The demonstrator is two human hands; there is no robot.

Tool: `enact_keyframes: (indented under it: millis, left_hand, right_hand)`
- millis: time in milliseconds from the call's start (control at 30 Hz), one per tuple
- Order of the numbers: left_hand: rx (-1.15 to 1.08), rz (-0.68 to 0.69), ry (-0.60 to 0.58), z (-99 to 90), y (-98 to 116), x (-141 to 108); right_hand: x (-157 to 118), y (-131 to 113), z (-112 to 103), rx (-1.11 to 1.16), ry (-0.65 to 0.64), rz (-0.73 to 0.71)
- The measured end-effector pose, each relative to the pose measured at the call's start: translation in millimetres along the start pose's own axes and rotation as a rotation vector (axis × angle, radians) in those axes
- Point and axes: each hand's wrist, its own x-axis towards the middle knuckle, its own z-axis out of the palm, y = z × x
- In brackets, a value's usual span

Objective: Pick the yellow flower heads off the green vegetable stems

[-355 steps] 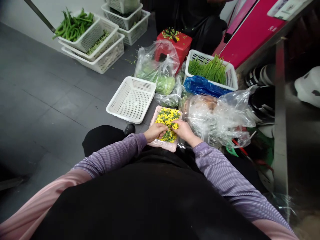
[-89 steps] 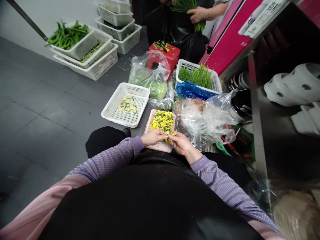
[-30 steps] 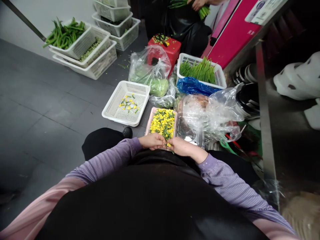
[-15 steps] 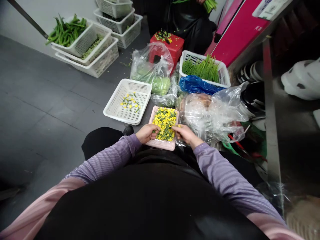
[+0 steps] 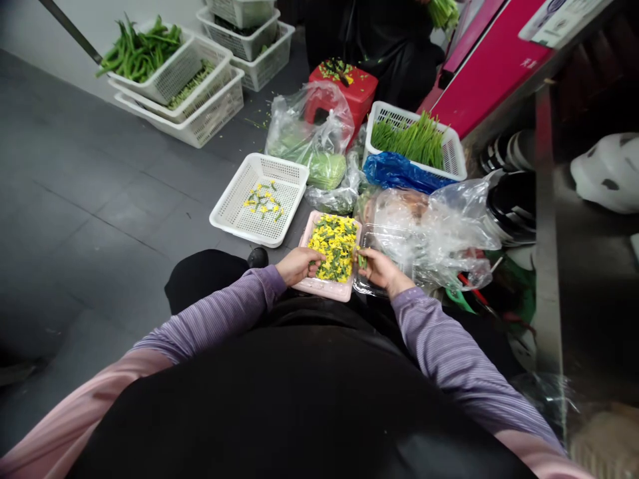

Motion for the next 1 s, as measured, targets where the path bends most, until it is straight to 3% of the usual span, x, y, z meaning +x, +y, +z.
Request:
enact_keyframes:
  millis: [133, 333, 500, 600, 667, 767, 833, 933, 1000]
  left_hand:
    - [0.086, 0.016, -0.079, 3.0, -4, -2]
    - [0.243, 0.036, -0.207, 4.8, -12, -8]
    - [0.172, 0.048, -0.157, 2.9, -8, -6]
    - [0.092, 0.049, -0.062, 0.4, -4, -4]
    - [0.075, 0.039, -0.039, -0.2, -3, -3]
    - [0.084, 0.006, -0.079, 1.5, -4, -5]
    - [0.1, -0.017, -0.102, 3.5, -4, -7]
    - [0.122, -0.041, -0.104, 5.2, -4, -10]
    - [0.128, -0.047, -0.101, 5.2, -4, -11]
  right_hand:
    - [-10, 3, 9, 0.175, -0.026, 0.016]
    - [-18, 3, 37, 0.151, -0.048, -0.031]
    - [-21, -10, 24, 0.031, -0.053, -0.164]
    - [-18, -8, 8, -0.176, 0.03, -0.208]
    - [-13, 2, 4, -0.469, 0.152, -0.196]
    - [-5, 23, 12, -1.023, 0.334, -0.17]
    - [1, 34, 22, -1.269, 0.383, -0.161]
    - [10, 40, 31, -1.315, 0.405, -0.163]
    - [12, 35, 29, -1.214, 0.418, -0.177]
